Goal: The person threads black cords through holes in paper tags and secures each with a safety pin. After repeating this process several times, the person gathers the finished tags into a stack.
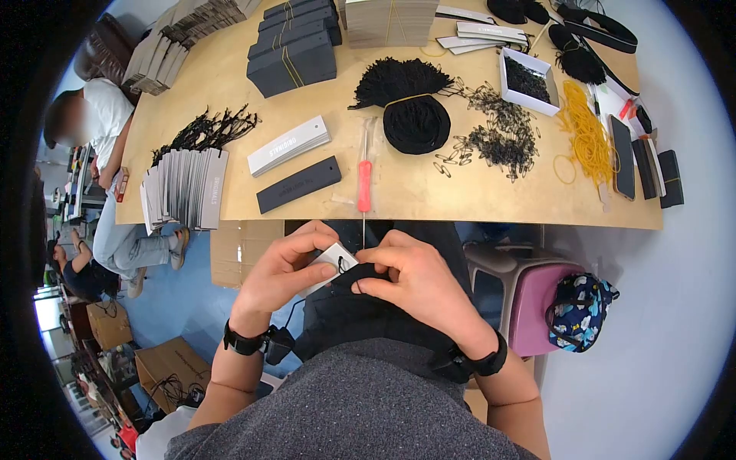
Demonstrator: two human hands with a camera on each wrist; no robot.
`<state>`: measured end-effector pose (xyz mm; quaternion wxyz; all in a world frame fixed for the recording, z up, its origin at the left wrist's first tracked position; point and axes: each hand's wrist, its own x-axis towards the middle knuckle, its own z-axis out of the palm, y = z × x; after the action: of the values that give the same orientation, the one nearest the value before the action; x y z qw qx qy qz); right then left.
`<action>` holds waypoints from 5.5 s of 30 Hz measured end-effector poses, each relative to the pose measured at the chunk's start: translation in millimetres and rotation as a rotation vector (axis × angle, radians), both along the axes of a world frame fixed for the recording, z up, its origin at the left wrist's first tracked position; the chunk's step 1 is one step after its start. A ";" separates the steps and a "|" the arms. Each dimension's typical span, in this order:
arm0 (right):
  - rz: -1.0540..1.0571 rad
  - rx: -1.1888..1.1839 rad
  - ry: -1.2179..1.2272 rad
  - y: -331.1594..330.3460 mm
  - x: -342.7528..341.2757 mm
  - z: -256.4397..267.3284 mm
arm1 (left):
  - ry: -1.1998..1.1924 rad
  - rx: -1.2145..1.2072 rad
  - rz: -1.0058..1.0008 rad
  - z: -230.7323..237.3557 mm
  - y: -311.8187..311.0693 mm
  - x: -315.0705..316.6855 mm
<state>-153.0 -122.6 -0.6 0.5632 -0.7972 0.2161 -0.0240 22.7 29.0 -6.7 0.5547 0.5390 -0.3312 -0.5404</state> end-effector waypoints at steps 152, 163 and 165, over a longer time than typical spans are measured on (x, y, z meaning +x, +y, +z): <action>-0.265 0.810 -0.114 -28.2 4.5 0.2 | -0.062 -0.060 0.274 -4.9 -48.5 -25.9; -0.264 -0.442 -0.358 -22.2 8.5 13.5 | -0.007 -0.036 0.259 -4.7 -46.0 -24.2; -0.190 -0.558 -0.393 -24.0 8.5 9.6 | 0.008 -0.019 0.244 -4.7 -45.1 -23.8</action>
<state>-144.5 -146.6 9.1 0.3498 -0.8769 0.1620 -0.2871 -1.1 -16.1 -11.4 0.6228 0.5680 -0.2660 -0.4677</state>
